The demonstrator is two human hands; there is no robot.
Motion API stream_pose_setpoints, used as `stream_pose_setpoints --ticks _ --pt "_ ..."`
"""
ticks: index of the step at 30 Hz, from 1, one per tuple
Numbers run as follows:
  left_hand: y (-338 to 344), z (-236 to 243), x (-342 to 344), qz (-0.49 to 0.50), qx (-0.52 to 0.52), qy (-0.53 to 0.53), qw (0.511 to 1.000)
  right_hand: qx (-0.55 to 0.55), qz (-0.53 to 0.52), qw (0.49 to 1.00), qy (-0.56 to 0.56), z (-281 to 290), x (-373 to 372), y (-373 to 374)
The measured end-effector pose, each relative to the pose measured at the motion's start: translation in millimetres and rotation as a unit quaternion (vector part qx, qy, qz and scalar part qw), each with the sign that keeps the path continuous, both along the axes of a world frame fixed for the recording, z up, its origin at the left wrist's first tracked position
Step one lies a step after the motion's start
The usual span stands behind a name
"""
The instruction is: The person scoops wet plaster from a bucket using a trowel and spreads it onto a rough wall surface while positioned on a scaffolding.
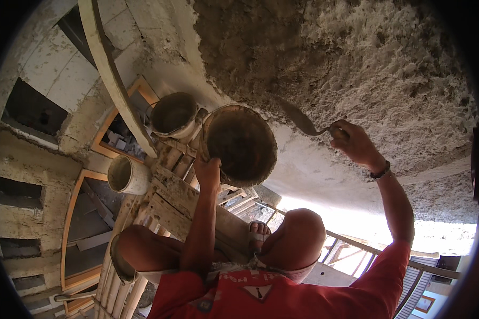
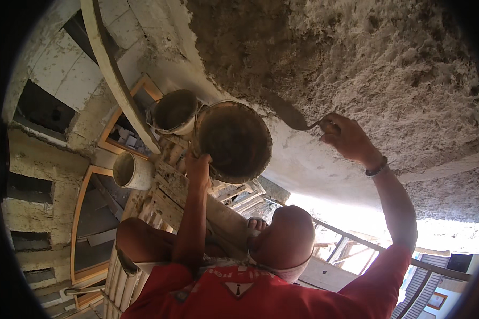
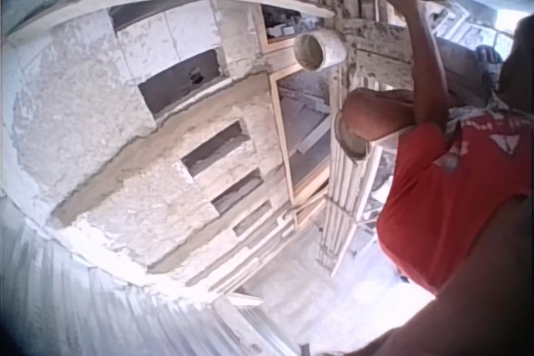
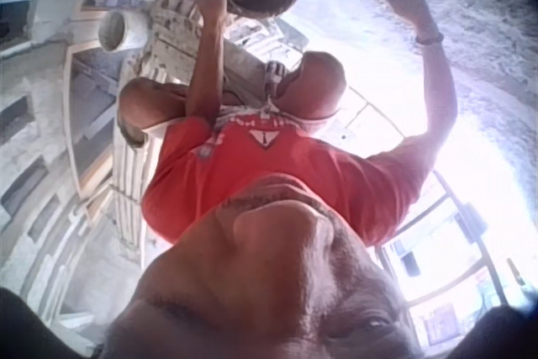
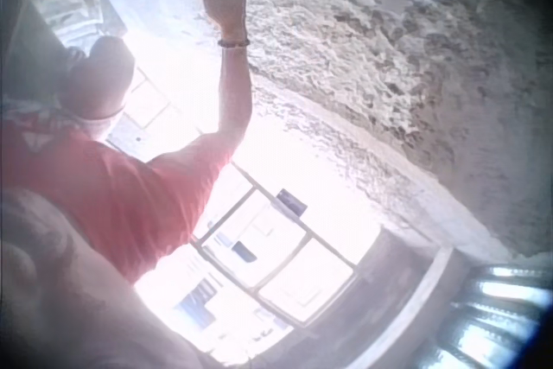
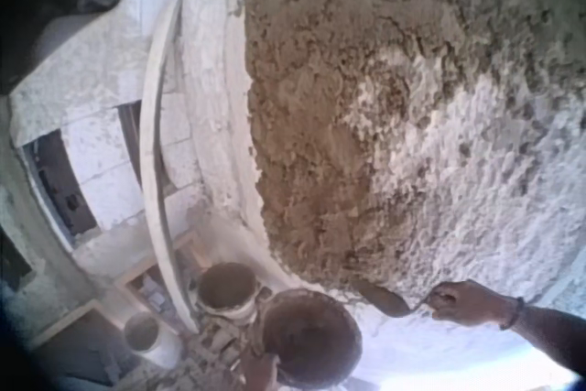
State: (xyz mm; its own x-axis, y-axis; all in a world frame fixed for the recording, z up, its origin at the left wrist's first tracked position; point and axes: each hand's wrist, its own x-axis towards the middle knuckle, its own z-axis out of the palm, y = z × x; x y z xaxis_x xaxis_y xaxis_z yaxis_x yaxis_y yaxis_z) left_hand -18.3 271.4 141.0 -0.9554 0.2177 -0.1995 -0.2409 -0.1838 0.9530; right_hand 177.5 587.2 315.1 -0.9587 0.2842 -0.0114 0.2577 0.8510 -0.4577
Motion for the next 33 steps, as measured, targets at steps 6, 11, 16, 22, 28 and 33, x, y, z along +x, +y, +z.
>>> stream_pose_setpoints --ticks 6,11,16,22,28,33 --pt "-11.8 -14.8 3.1 0.018 -0.022 -0.020 0.999 0.061 -0.012 0.995 -0.082 -118.3 -21.3 10.9" --pt "-24.5 -31.3 3.1 0.036 -0.069 -0.021 0.997 0.224 -0.068 0.964 -0.127 -114.9 -69.6 22.2" --pt "-24.1 -30.0 6.6 0.032 -0.076 -0.037 0.996 0.236 -0.046 0.967 -0.089 -87.7 -94.4 21.0" --pt "-9.3 -26.9 9.3 0.030 -0.064 -0.024 0.997 0.185 -0.064 0.981 -0.003 -79.4 -111.7 15.8" --pt "-2.7 -28.0 14.5 0.002 -0.050 -0.019 0.999 0.196 -0.061 0.975 0.086 -35.0 -104.6 5.5" --pt "-10.5 -39.1 10.7 0.004 -0.068 -0.033 0.997 0.215 0.009 0.957 0.193 47.0 -84.8 -30.5"
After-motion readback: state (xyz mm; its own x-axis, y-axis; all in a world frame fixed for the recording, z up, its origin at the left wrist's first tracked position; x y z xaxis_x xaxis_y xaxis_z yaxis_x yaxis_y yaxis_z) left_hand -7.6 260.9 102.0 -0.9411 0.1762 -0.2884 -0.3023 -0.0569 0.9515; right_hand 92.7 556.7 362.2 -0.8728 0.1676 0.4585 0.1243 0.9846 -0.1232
